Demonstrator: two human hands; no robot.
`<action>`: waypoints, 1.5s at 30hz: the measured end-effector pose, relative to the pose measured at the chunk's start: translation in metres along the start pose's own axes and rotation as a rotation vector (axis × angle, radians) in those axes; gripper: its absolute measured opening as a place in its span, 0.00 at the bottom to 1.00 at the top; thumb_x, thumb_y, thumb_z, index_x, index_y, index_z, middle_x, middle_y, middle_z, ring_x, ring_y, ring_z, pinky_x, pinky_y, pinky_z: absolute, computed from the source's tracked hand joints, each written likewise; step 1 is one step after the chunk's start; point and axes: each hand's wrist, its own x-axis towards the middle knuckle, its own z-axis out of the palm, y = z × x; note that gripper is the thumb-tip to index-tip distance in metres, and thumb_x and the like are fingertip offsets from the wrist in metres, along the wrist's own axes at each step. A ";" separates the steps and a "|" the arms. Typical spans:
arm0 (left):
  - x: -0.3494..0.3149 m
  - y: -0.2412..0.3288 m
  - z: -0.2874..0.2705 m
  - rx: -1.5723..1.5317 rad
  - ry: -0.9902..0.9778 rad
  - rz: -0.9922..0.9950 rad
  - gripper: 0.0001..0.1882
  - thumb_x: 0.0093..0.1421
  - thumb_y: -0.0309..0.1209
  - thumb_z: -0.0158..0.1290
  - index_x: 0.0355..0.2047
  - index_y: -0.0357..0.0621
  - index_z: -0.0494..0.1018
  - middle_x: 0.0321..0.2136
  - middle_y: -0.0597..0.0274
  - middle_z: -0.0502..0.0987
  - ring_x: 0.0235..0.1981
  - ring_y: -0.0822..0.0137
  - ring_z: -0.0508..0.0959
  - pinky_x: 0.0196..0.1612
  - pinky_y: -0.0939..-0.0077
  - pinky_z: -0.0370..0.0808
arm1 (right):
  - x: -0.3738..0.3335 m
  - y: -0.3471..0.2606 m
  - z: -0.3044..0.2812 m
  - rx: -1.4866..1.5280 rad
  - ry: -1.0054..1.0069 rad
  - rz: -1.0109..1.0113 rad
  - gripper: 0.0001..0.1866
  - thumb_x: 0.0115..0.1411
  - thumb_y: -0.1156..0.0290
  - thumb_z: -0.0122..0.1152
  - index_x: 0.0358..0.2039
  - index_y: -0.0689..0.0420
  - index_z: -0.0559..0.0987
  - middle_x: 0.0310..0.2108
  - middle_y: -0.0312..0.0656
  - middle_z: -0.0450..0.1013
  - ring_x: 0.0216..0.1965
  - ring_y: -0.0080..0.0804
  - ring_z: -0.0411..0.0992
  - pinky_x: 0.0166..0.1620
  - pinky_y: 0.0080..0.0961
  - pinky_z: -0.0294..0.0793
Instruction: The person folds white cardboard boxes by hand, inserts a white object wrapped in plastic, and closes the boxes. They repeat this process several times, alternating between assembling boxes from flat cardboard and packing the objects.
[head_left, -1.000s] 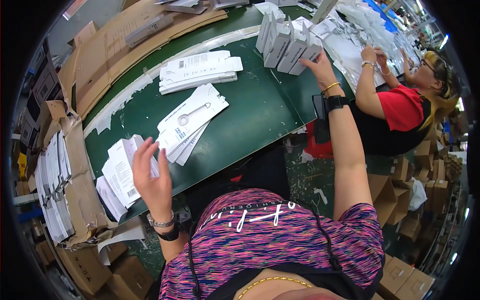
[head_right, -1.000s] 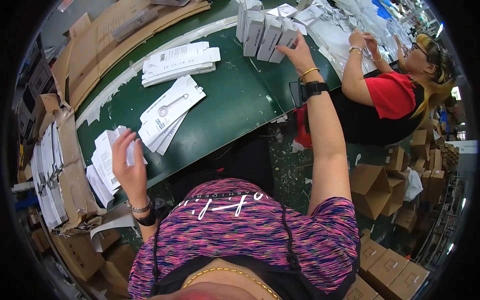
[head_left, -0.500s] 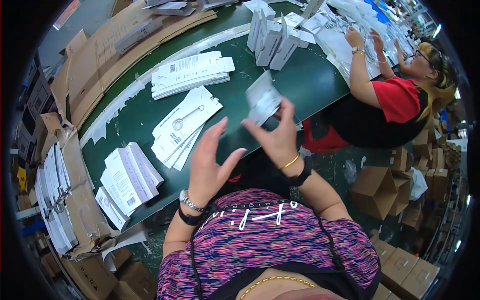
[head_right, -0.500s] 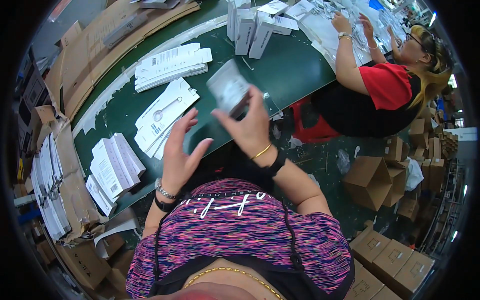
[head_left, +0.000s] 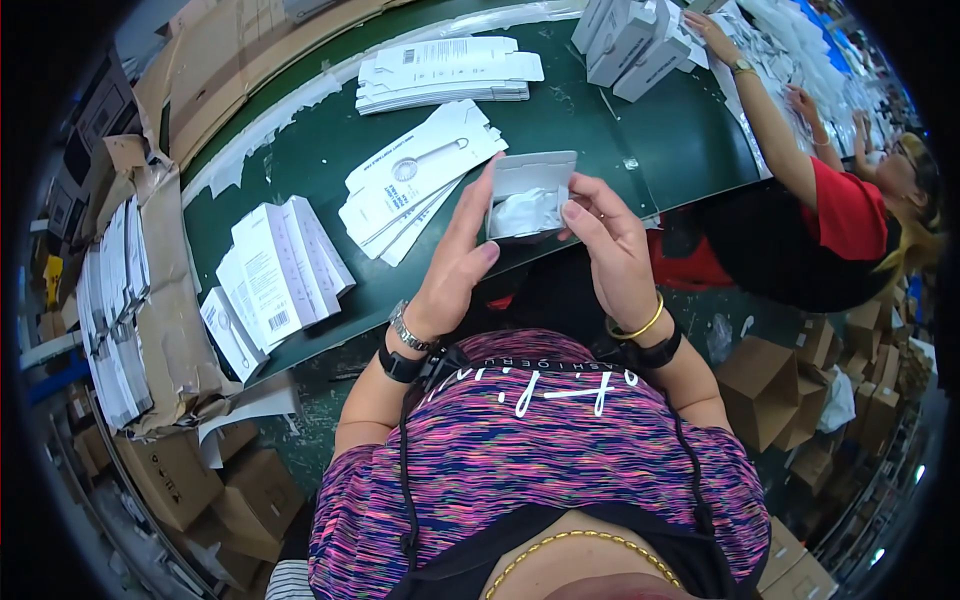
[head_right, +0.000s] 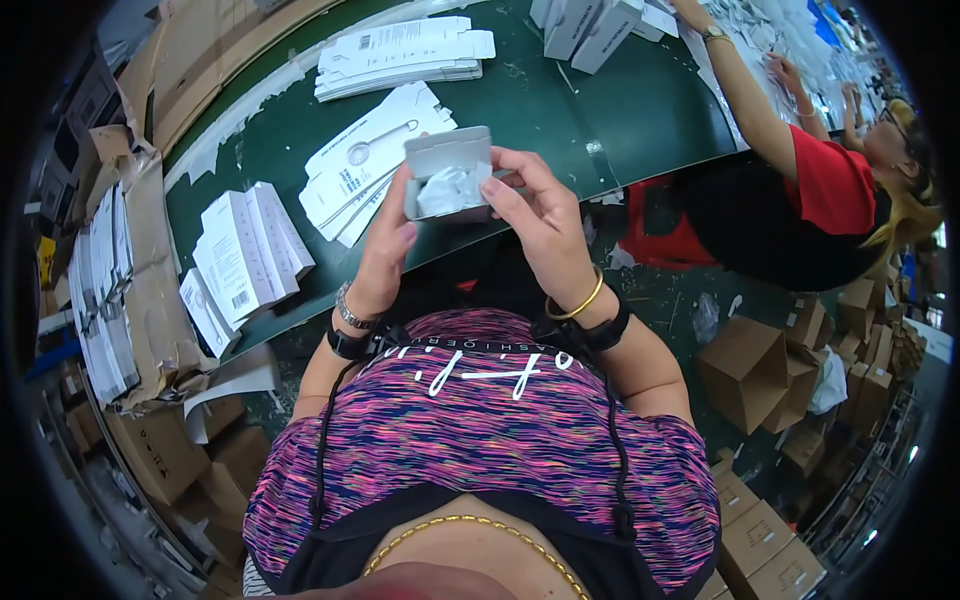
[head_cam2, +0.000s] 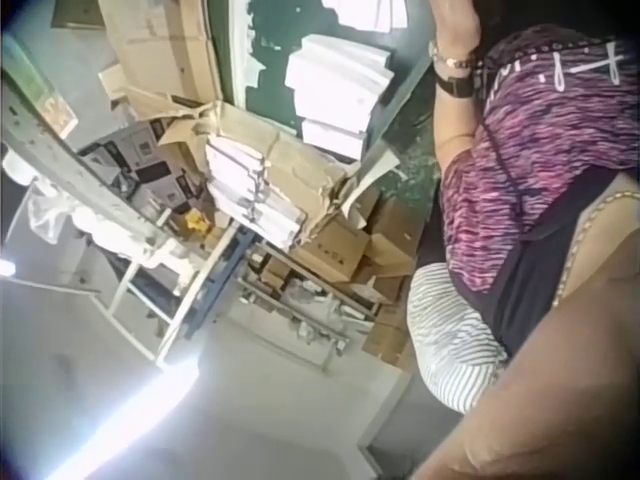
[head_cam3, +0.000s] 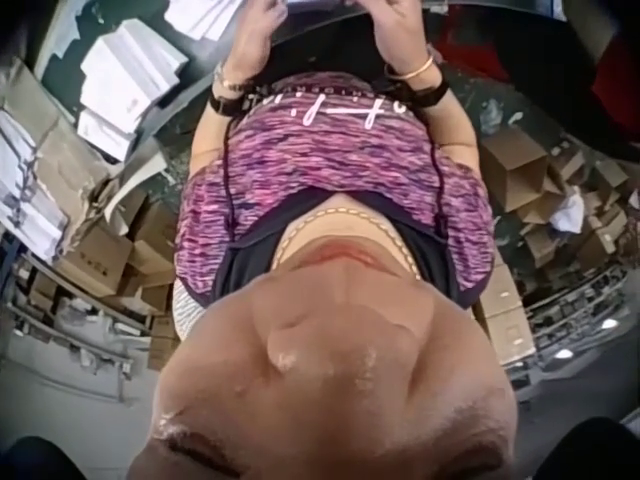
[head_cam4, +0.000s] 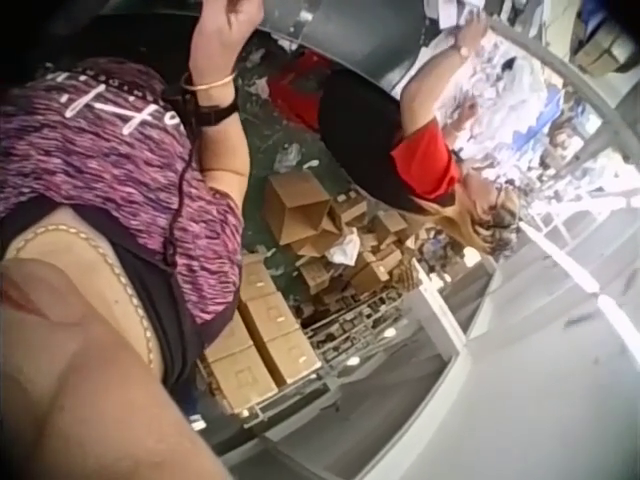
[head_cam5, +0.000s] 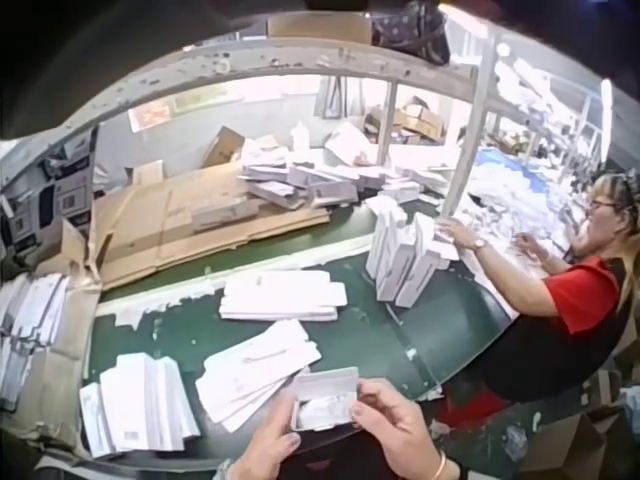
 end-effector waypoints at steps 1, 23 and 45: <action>-0.001 -0.002 0.001 0.002 0.006 -0.003 0.35 0.69 0.38 0.44 0.72 0.30 0.55 0.69 0.44 0.65 0.71 0.52 0.63 0.74 0.62 0.53 | 0.001 0.001 0.000 0.026 -0.017 0.006 0.16 0.70 0.74 0.59 0.56 0.64 0.77 0.48 0.38 0.77 0.47 0.20 0.73 0.48 0.21 0.74; 0.032 0.011 0.017 -0.234 -0.020 -0.175 0.18 0.63 0.20 0.49 0.53 0.38 0.76 0.47 0.65 0.78 0.47 0.74 0.76 0.53 0.77 0.73 | -0.012 -0.024 -0.005 -0.132 -0.065 -0.247 0.21 0.63 0.87 0.63 0.57 0.67 0.78 0.40 0.39 0.73 0.40 0.24 0.72 0.46 0.20 0.73; 0.026 0.008 0.019 -0.229 0.012 -0.230 0.15 0.65 0.23 0.50 0.51 0.37 0.75 0.44 0.66 0.78 0.46 0.77 0.76 0.52 0.79 0.73 | -0.010 -0.032 0.008 -0.025 -0.051 -0.143 0.26 0.62 0.89 0.63 0.61 0.67 0.73 0.41 0.42 0.76 0.39 0.20 0.72 0.45 0.17 0.73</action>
